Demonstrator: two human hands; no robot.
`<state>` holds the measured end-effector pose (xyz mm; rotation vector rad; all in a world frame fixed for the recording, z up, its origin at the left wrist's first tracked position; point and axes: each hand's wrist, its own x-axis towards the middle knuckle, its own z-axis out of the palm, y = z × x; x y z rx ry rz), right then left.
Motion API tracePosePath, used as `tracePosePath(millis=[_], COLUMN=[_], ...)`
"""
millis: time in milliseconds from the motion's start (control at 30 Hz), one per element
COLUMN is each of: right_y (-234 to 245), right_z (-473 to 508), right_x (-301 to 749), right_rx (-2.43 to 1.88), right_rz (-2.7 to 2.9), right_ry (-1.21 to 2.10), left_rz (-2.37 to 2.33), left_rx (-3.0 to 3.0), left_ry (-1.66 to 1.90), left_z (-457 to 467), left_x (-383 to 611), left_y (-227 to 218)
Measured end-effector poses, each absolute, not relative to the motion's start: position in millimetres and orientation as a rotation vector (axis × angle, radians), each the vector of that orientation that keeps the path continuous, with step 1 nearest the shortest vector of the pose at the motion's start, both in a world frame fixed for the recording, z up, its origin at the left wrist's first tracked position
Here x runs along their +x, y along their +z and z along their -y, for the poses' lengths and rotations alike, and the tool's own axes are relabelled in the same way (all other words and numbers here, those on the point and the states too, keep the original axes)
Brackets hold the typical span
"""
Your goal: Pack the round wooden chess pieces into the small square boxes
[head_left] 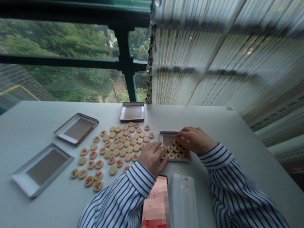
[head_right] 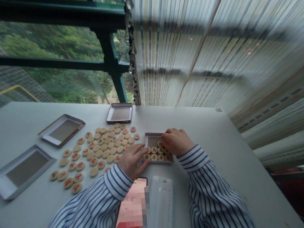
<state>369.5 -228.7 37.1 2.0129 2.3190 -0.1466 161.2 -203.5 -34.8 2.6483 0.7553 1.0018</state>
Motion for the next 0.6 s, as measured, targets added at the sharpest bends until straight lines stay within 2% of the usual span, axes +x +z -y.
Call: tracePosePath(millis=[300,433,600], right_y=[48,53,60], right_z=[233,235,238], right_x=[371,364,349], right_rx=[2.108,2.106,2.056], right_rz=[-2.444,-2.561,-2.684], right_ry=[0.053,0.131,0.166], left_rz=[-0.853,-0.997,-1.223], left_rx=[2.565,2.467,2.426], left_ry=[1.159,1.297,1.249], left_z=[194,175,152], left_x=[147,114,63], left_y=[-15,9,26])
